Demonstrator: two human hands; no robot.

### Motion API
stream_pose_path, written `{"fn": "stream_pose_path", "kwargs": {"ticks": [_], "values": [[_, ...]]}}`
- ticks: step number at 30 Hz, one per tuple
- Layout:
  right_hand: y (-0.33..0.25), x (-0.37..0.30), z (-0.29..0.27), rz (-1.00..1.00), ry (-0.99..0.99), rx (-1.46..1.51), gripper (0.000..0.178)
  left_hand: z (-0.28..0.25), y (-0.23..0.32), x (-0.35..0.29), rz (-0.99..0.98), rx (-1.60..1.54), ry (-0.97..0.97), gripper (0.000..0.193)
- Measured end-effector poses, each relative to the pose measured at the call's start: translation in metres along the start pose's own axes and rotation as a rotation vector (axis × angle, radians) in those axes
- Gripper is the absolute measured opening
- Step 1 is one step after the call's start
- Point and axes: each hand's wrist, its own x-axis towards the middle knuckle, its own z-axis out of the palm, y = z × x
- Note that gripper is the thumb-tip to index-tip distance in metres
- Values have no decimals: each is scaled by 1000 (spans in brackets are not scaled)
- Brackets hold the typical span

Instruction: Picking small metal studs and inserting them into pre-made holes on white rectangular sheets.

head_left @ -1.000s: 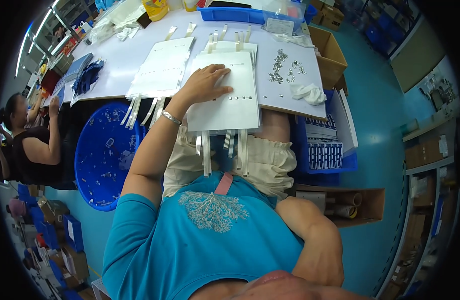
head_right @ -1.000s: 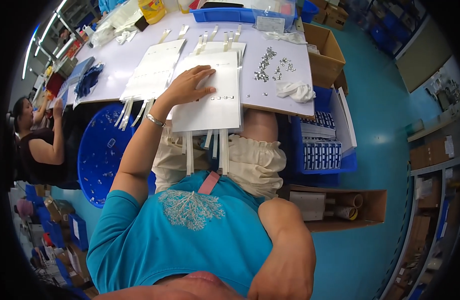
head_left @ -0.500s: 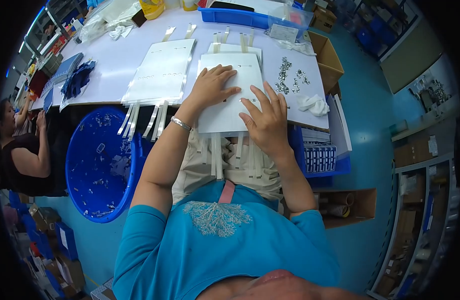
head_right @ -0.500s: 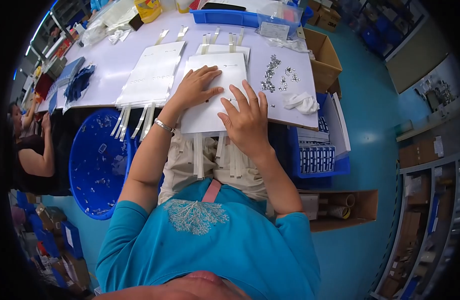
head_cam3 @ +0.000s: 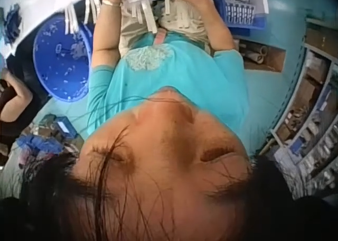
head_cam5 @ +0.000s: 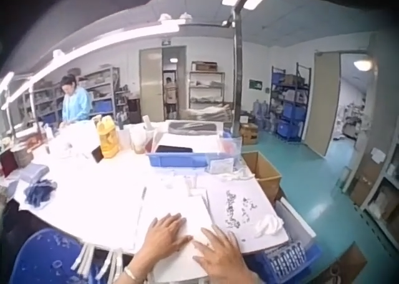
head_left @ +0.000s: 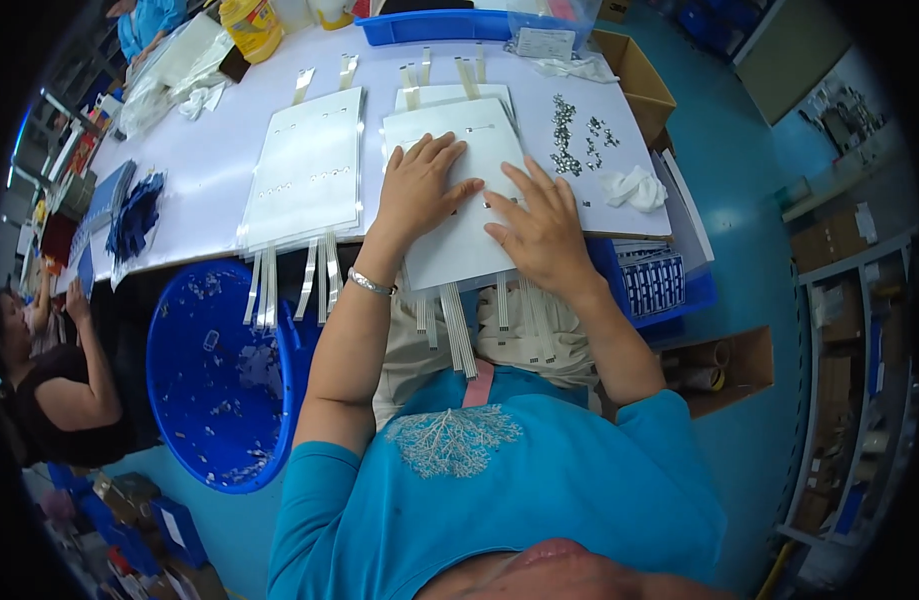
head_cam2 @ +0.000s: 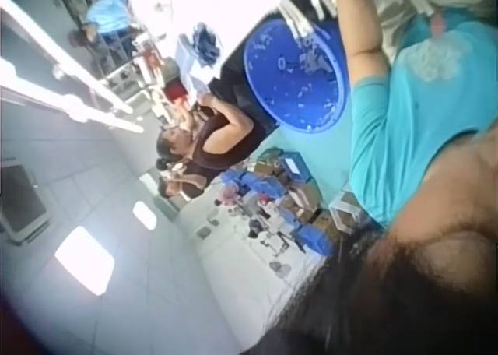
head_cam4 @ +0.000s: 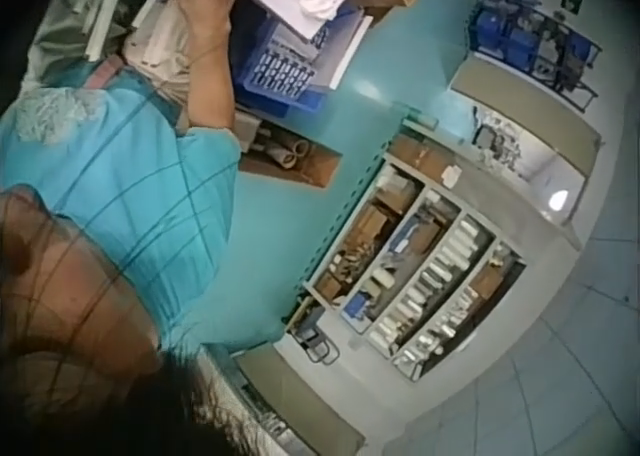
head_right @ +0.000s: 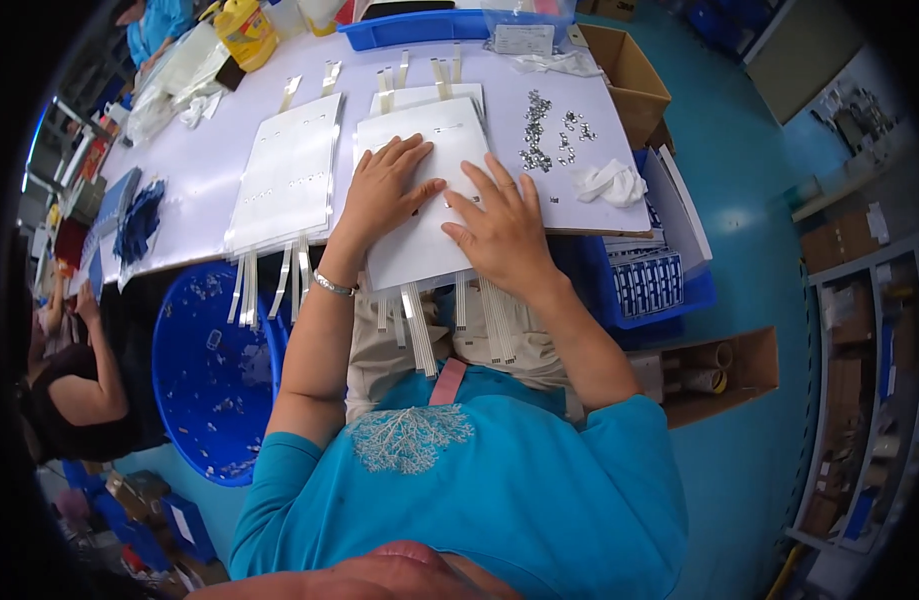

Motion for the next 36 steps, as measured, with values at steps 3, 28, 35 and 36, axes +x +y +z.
{"fn": "stream_pose_path", "kwargs": {"ticks": [3,28,35,36], "values": [[7,-5,-9,39,107,71,36,0,1,0,-23,-21,0,75],[2,6,-20,-73,-17,22,37,-18,11,-6,19,37,5,68],[37,-49,-62,320,236,173,30,-36,34,-32,76,74,-15,65],[42,-54,-66,288,274,114,27,-37,34,-31,97,68,31,63]]}}
